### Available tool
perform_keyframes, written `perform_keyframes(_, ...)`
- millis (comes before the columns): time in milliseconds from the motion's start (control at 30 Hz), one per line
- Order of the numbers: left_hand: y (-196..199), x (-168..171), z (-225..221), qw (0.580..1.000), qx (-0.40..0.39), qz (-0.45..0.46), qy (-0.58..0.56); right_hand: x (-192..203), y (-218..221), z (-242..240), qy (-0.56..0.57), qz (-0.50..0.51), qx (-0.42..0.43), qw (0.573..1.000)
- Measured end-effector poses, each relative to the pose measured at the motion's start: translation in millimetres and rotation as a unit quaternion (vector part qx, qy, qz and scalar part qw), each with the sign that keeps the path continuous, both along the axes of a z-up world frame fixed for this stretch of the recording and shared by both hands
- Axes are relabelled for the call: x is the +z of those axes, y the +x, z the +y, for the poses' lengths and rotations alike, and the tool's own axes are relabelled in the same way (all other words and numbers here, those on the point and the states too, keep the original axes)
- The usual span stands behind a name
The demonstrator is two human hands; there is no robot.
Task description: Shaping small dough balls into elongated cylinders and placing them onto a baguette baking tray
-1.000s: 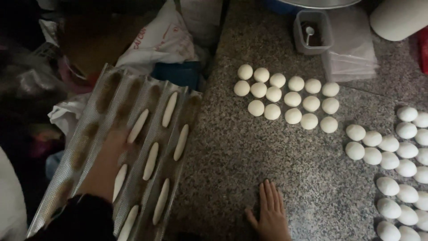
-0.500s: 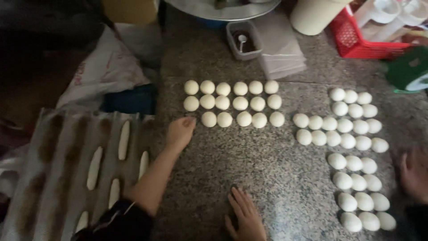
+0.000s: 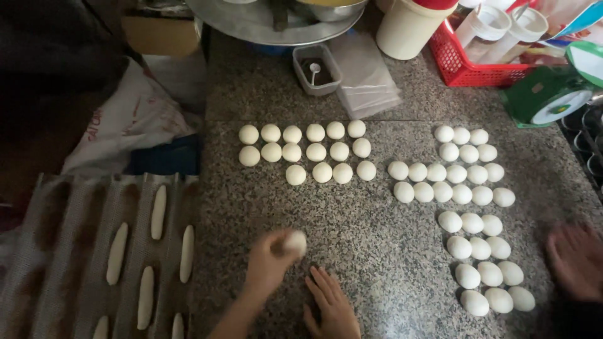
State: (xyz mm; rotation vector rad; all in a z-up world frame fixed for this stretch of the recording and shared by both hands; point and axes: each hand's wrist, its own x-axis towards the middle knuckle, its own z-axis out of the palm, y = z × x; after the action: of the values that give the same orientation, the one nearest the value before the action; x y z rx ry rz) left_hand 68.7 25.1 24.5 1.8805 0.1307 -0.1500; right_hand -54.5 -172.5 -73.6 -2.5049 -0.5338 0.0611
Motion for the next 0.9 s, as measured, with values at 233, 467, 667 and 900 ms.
perform_keyframes(233, -99, 10, 5, 0.909, 0.081, 0.4, -0.085, 40, 14, 28, 0.331, 0.345, -0.289, 0.829)
perform_keyframes(467, -115, 39, -26, 0.938, 0.103, 0.317, 0.091, 112, 30, 41, 0.305, 0.438, -0.308, 0.787)
perform_keyframes(667, -138, 19, -84, 0.935, 0.299, 0.126, -0.14, 84, 37, 27, 0.34, 0.318, -0.371, 0.803)
perform_keyframes(900, -91, 22, -110, 0.703, 0.401, -0.411, 0.419, 194, 33, 73, 0.56, 0.304, -0.342, 0.691)
